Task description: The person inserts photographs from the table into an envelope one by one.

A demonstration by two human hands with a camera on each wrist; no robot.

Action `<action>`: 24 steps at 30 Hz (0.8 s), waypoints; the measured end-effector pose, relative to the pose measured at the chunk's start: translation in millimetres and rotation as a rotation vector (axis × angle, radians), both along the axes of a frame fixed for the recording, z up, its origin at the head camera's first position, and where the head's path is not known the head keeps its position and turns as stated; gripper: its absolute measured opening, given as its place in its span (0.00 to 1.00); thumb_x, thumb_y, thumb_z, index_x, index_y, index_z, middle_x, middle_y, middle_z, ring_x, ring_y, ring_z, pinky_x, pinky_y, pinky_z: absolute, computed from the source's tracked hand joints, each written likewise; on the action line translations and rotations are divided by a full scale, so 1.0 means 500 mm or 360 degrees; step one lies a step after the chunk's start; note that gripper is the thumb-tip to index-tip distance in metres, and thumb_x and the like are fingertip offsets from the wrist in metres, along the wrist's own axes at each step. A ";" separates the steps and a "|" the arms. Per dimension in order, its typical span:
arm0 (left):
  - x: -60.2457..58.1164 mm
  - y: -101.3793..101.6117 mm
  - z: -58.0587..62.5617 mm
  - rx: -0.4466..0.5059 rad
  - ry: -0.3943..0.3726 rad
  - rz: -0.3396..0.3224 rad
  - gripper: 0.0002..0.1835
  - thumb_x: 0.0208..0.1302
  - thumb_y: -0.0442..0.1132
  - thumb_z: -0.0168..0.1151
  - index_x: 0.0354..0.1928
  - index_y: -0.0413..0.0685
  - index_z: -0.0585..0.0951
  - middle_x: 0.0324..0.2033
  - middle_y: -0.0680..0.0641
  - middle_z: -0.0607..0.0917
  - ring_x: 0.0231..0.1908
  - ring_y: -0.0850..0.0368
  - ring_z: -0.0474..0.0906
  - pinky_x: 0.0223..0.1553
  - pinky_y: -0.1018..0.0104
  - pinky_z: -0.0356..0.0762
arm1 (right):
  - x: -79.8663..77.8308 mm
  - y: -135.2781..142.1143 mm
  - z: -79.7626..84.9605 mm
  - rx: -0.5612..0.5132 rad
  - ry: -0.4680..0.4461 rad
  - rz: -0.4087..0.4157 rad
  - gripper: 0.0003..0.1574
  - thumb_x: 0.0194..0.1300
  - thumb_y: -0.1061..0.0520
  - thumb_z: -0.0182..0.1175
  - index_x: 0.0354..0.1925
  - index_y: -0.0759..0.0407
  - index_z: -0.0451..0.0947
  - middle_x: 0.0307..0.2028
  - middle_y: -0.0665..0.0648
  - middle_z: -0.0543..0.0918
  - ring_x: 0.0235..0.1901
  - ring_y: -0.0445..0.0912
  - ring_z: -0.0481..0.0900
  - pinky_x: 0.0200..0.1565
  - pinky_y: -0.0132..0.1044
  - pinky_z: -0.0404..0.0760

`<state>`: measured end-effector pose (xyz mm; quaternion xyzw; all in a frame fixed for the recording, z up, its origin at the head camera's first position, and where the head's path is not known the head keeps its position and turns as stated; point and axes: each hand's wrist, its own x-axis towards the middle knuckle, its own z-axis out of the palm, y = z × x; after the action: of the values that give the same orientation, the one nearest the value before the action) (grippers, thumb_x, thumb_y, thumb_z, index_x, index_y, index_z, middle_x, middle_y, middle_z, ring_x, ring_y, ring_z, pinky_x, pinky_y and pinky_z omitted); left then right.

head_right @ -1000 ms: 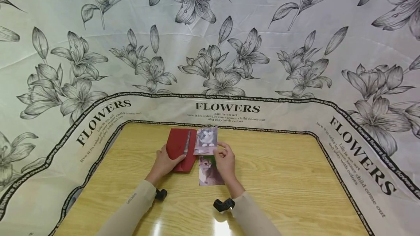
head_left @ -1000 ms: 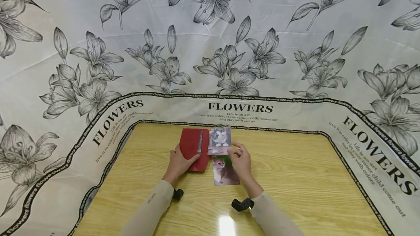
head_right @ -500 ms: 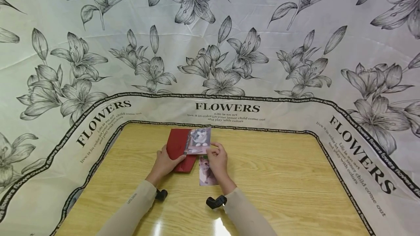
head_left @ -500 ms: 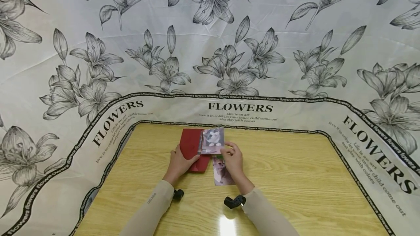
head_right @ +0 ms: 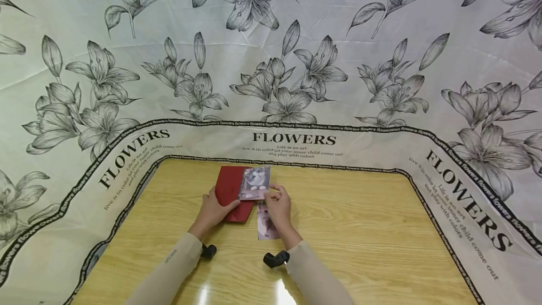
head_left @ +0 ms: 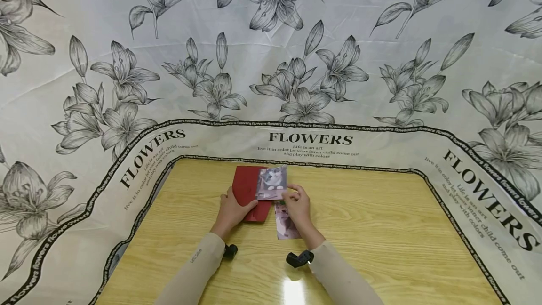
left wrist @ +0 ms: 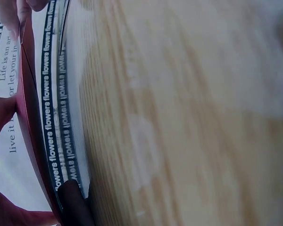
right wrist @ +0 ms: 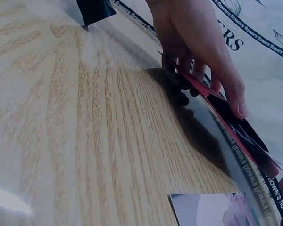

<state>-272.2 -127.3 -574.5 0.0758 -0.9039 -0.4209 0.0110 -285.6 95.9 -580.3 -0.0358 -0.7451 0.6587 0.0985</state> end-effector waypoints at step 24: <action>-0.007 -0.001 -0.007 -0.0040 0.0052 -0.0006 0.62 0.62 0.64 0.76 0.82 0.32 0.55 0.62 0.26 0.70 0.57 0.34 0.77 0.60 0.39 0.79 | -0.013 -0.037 0.013 0.0058 -0.0085 0.0060 0.21 0.74 0.60 0.68 0.62 0.65 0.82 0.38 0.69 0.90 0.19 0.36 0.73 0.22 0.28 0.69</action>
<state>-275.5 -127.5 -578.0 0.0671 -0.9090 -0.4106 0.0258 -292.0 77.6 -573.9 -0.0377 -0.7600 0.6454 0.0668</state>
